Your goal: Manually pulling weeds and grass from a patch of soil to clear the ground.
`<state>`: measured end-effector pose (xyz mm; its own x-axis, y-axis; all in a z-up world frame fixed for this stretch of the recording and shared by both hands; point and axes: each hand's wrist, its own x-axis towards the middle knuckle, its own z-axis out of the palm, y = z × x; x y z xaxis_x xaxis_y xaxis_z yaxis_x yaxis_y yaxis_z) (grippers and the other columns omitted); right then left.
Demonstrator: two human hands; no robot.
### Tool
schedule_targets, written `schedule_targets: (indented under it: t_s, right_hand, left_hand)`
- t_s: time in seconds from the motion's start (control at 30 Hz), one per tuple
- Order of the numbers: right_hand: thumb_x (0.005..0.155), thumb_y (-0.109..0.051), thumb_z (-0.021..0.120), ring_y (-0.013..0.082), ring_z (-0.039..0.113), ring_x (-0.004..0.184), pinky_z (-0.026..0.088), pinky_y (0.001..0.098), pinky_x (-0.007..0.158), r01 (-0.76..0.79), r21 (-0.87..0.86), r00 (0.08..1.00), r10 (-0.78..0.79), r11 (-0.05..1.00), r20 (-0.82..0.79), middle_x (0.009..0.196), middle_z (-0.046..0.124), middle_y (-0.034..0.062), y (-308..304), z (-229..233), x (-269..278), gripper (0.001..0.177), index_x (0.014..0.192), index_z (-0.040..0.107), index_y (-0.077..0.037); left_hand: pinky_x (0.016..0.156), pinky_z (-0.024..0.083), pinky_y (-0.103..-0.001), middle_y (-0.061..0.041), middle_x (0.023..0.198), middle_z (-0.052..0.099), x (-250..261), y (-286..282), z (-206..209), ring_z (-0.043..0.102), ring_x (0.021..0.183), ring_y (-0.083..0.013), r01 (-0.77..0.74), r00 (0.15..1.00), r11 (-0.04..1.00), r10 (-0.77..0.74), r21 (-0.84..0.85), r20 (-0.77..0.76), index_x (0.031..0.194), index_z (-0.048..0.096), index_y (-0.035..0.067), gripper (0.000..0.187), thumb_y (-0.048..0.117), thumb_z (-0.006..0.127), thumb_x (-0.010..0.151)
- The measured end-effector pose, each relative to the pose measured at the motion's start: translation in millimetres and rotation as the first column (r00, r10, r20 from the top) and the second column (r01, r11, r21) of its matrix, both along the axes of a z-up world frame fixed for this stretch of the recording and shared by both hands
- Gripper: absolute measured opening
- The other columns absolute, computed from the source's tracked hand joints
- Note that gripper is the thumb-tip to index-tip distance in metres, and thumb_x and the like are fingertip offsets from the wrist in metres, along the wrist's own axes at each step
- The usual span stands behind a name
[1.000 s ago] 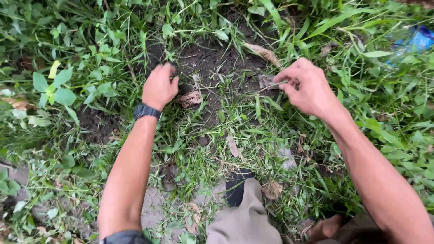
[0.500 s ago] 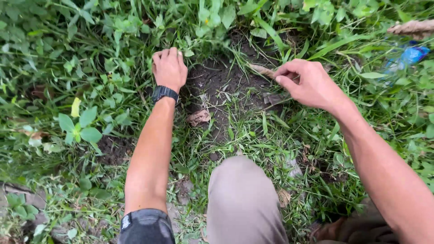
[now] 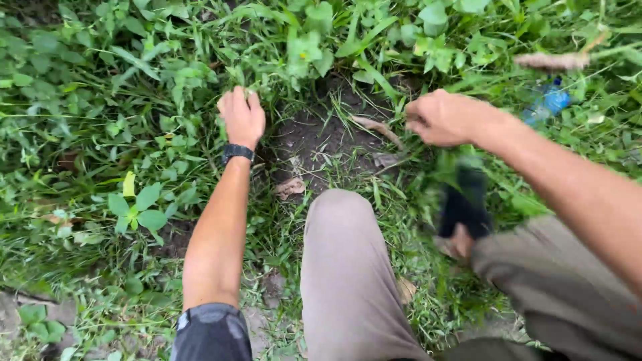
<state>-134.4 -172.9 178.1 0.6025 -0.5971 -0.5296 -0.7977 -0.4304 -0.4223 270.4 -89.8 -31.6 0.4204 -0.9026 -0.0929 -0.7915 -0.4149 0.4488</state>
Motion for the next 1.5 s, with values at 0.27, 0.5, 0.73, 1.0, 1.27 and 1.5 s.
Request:
schedule_targets:
  t_s: [0.27,0.5,0.73,1.0,1.27,1.5]
  right_hand:
    - [0.092,-0.025,0.061,0.0431,0.072,0.104,0.056,0.0550,0.092,-0.022,-0.091,0.997,0.016,0.996,-0.076,0.101,0.078,0.0212,-53,-20,55,0.027,0.098,0.078,-0.006]
    - [0.098,-0.028,0.059,0.0388,0.071,0.096,0.059,0.0485,0.083,0.062,-0.174,0.921,0.011,0.983,0.390,0.092,0.072,0.0170,-11,-216,163,0.024,0.106,0.075,-0.013]
    - [0.098,-0.039,0.068,0.0437,0.067,0.108,0.056,0.0515,0.092,0.117,-0.315,0.939,-0.001,0.942,0.345,0.112,0.066,0.0248,6,-234,189,0.041,0.133,0.070,-0.016]
    - [0.095,-0.031,0.070,0.0421,0.072,0.085,0.057,0.0519,0.078,0.335,-0.199,0.849,-0.203,0.921,0.488,0.081,0.075,0.0176,5,-295,198,0.023,0.091,0.081,-0.011]
    - [0.091,-0.009,0.075,0.0069,0.052,0.053,0.047,0.0209,0.044,0.624,0.689,-0.037,-0.867,0.369,0.498,0.065,0.056,0.0014,4,-151,157,0.006,0.092,0.078,-0.003]
    - [0.100,-0.018,0.059,0.0078,0.058,0.056,0.052,0.0176,0.045,0.638,0.769,-0.200,-0.956,0.038,0.214,0.075,0.061,0.0004,4,-172,85,0.030,0.125,0.064,-0.004]
  left_hand:
    - [0.106,0.041,-0.059,-0.004,0.127,0.058,-55,-24,77,0.051,0.130,-0.0254,-0.630,0.703,0.777,0.572,0.002,-0.423,0.119,0.057,0.018,0.032,0.040,0.044,0.100]
    - [0.122,0.029,-0.053,-0.024,0.145,0.050,-107,-3,60,0.040,0.145,-0.0392,-0.883,0.224,0.469,0.425,0.002,-0.877,0.140,0.050,0.001,0.048,0.030,0.049,0.101]
    - [0.114,0.039,-0.054,-0.026,0.146,0.045,-116,41,218,0.050,0.136,-0.0406,-0.715,0.220,0.670,0.485,0.198,-0.846,0.146,0.043,0.000,0.051,0.028,0.044,0.103]
    - [0.108,0.045,-0.055,-0.023,0.137,0.055,-115,47,211,0.060,0.127,-0.0365,-0.651,0.341,0.722,0.552,0.233,-0.761,0.140,0.050,0.003,0.043,0.025,0.043,0.104]
    - [0.102,0.051,-0.053,-0.018,0.115,0.070,-100,31,67,0.065,0.118,-0.0395,-0.355,0.724,0.892,0.452,0.280,-0.522,0.114,0.072,0.013,0.029,0.022,0.052,0.095]
    - [0.095,0.058,-0.048,-0.013,0.113,0.074,-97,5,11,0.071,0.112,-0.0349,-0.331,0.786,0.827,0.508,0.454,-0.352,0.115,0.075,0.028,0.032,0.033,0.053,0.092]
